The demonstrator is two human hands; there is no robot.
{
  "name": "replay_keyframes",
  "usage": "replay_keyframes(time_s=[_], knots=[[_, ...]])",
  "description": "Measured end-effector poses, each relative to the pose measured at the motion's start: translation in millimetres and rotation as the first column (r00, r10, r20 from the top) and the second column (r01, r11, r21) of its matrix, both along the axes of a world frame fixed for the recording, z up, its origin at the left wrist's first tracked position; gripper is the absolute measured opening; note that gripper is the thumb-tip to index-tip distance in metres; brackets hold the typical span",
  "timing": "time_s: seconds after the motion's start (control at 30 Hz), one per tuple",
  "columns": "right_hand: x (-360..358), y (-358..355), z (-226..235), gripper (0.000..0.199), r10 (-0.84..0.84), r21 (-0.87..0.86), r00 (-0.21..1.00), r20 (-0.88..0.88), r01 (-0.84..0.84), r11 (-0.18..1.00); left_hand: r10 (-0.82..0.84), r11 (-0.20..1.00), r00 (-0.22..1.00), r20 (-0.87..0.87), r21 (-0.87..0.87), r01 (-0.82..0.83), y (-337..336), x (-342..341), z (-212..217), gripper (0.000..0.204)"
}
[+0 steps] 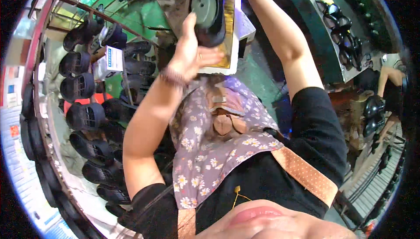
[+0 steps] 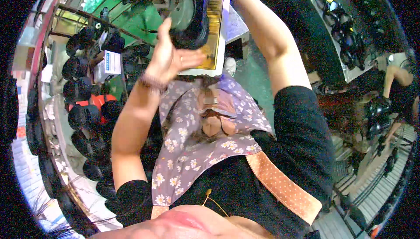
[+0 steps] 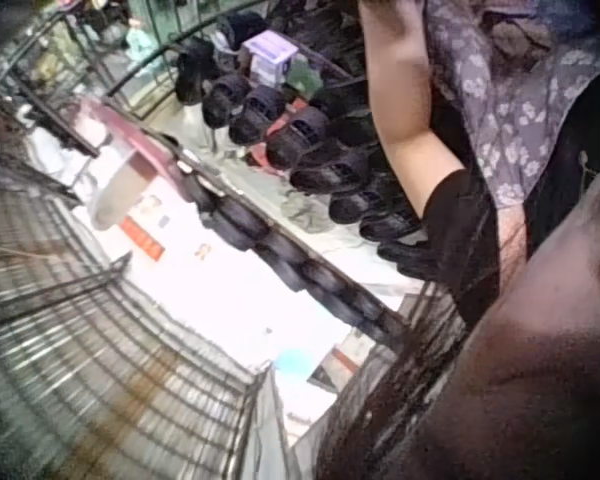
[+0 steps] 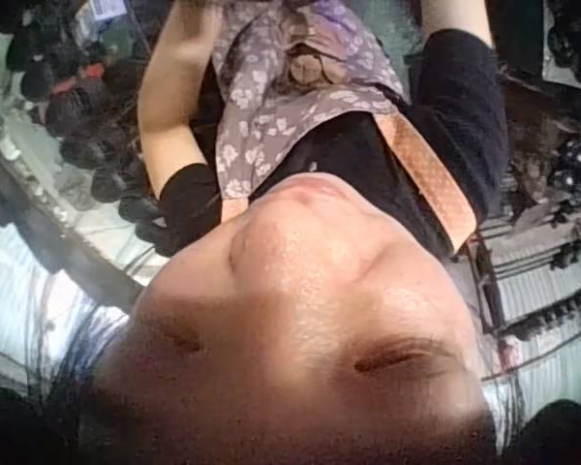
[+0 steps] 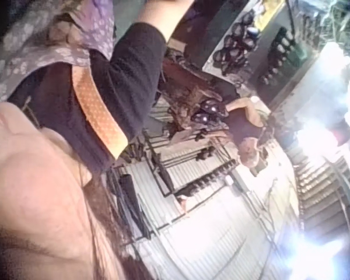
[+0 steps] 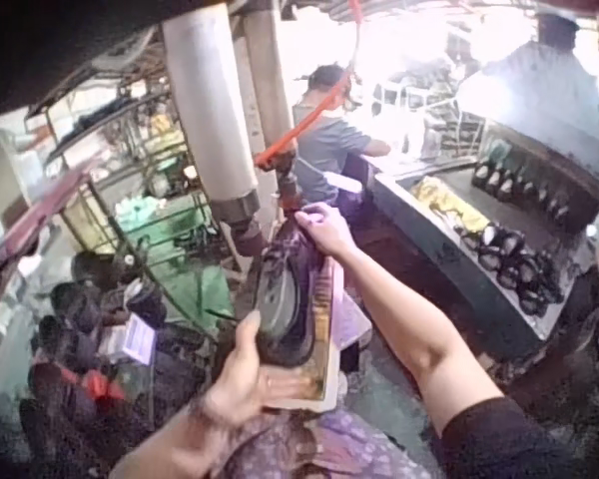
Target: The person polishes the soles of black leather shoes using a rotating buffing machine. They handle the shoes one at a time, pressing the soles against the spinning brush to clean or smooth the surface, then place the finished shoes on a nearby table.
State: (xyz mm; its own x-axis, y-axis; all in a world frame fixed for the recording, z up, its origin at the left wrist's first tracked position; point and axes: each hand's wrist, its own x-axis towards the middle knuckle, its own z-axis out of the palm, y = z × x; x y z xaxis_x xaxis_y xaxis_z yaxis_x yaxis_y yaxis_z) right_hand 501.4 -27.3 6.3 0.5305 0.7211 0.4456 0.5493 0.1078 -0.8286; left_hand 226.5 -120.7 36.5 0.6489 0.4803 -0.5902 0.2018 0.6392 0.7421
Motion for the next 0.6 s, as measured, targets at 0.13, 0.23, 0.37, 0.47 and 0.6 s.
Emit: replay_keyframes(time_s=[0.13,0.23,0.37,0.47,0.6], knots=[[-21.3,6.8,-43.8,0.023,-0.110,0.146,0.994,-0.028,0.112,0.983,-0.132,0.963,0.953,-0.274,0.194,0.189,32.8,-1.0,1.6,0.105],[-71.6,-65.2,-36.5,0.029,-0.096,0.339,0.974,-0.206,0.163,0.926,-0.057,0.927,0.940,-0.336,0.331,0.175,27.7,-12.9,17.1,0.094],[-155.8,-173.9,-45.4,0.072,-0.022,0.138,0.999,-0.042,0.028,0.990,0.419,0.626,0.907,0.039,0.711,-0.320,31.8,-31.7,-38.4,0.047],[-160.1,-179.2,-37.8,0.090,-0.009,-0.048,0.994,0.111,0.014,0.999,0.535,0.289,0.823,0.190,0.875,-0.390,14.8,-31.7,-69.5,0.033],[-156.8,-177.2,-37.2,0.088,-0.030,-0.009,0.991,0.128,0.031,0.999,0.536,0.154,0.836,0.115,0.961,-0.231,-9.9,-36.4,-88.0,0.045]])
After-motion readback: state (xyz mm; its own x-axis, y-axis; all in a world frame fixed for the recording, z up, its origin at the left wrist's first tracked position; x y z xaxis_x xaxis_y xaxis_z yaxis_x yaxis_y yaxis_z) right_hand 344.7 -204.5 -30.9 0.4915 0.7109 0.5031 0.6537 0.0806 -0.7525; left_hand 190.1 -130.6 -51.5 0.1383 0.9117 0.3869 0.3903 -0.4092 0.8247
